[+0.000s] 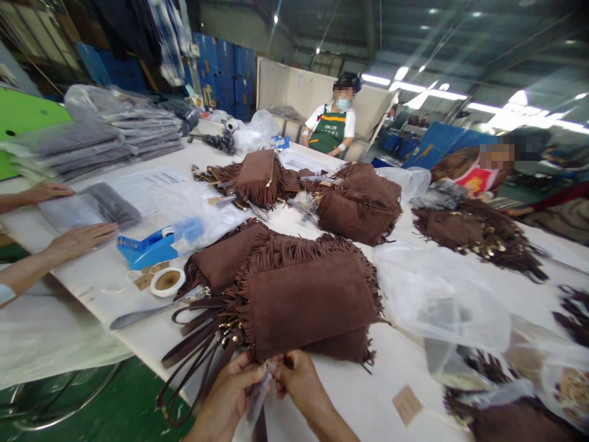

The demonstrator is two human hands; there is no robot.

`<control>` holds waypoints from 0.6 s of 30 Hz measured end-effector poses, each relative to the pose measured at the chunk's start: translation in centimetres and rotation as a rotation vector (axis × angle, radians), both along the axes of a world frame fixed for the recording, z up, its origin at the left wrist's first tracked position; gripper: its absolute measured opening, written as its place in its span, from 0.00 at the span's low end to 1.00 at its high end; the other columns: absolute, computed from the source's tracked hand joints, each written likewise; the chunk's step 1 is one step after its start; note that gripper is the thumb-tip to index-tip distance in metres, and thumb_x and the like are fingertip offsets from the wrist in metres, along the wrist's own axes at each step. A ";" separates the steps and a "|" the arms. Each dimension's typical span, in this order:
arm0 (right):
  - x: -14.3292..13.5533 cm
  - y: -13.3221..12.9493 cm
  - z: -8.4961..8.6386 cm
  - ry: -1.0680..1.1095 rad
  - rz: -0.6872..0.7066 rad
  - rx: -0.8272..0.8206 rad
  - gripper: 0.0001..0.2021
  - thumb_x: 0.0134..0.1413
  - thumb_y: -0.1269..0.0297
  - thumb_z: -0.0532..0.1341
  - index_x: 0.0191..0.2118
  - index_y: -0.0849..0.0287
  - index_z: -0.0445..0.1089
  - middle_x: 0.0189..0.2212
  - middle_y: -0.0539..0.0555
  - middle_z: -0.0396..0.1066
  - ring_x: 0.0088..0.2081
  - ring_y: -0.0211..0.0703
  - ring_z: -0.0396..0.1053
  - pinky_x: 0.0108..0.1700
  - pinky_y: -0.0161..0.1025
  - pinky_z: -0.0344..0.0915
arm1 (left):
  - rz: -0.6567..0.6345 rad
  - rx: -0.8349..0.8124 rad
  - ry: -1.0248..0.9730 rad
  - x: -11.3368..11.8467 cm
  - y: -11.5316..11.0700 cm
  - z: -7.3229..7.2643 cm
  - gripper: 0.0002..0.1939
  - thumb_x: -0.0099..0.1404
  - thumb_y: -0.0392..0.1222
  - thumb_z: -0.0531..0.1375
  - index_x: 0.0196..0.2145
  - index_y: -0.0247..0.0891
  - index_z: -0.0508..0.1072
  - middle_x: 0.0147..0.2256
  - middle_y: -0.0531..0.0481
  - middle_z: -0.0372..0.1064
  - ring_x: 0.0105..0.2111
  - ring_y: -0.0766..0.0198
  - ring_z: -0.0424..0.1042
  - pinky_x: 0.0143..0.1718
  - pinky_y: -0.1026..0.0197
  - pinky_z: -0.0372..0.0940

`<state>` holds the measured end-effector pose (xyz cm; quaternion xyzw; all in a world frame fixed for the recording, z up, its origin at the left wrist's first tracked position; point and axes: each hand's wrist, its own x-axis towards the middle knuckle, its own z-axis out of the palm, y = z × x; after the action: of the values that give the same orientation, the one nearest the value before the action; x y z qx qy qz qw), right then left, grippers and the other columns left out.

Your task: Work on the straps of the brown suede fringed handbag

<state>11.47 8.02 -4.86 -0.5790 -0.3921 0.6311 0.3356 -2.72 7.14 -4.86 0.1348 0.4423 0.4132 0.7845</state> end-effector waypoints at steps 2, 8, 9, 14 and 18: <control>-0.1 -0.2 -0.1 0.001 -0.002 0.007 0.18 0.43 0.50 0.63 0.27 0.61 0.63 0.17 0.45 0.61 0.15 0.31 0.57 0.16 0.31 0.59 | -0.041 -0.022 0.007 -0.2 0.2 0.0 0.19 0.48 0.40 0.70 0.38 0.32 0.75 0.26 0.46 0.73 0.24 0.65 0.69 0.27 0.66 0.62; -0.3 -0.5 -0.4 -0.022 -0.047 0.015 0.16 0.41 0.55 0.63 0.29 0.60 0.60 0.15 0.43 0.61 0.13 0.32 0.58 0.14 0.31 0.58 | -0.185 -0.087 0.019 -0.8 0.5 0.7 0.17 0.48 0.41 0.70 0.34 0.30 0.75 0.26 0.46 0.72 0.24 0.65 0.70 0.26 0.67 0.62; -0.3 -0.5 -0.5 -0.026 -0.057 0.018 0.15 0.41 0.56 0.63 0.29 0.60 0.60 0.15 0.43 0.60 0.13 0.32 0.58 0.14 0.31 0.58 | -0.213 -0.101 0.022 -0.9 0.4 0.9 0.16 0.48 0.41 0.70 0.34 0.30 0.75 0.26 0.45 0.72 0.25 0.65 0.70 0.26 0.67 0.62; -0.4 -1.1 -0.4 -0.035 -0.067 0.043 0.12 0.43 0.58 0.60 0.31 0.61 0.62 0.19 0.46 0.63 0.15 0.33 0.59 0.15 0.32 0.59 | -0.269 -0.128 0.015 -1.0 0.2 1.7 0.13 0.51 0.40 0.68 0.32 0.28 0.76 0.26 0.44 0.73 0.25 0.65 0.71 0.25 0.69 0.62; -0.3 -1.7 0.6 -0.209 -0.057 0.133 0.07 0.49 0.64 0.56 0.31 0.62 0.66 0.23 0.51 0.67 0.20 0.39 0.64 0.18 0.33 0.60 | -0.204 -0.212 0.011 -0.9 0.1 2.0 0.10 0.48 0.37 0.70 0.28 0.30 0.75 0.23 0.46 0.74 0.22 0.66 0.71 0.24 0.69 0.63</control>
<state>11.12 6.36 -4.25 -0.6289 -0.4496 0.5300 0.3484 -3.58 7.24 -2.83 0.0979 0.4717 0.2814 0.8299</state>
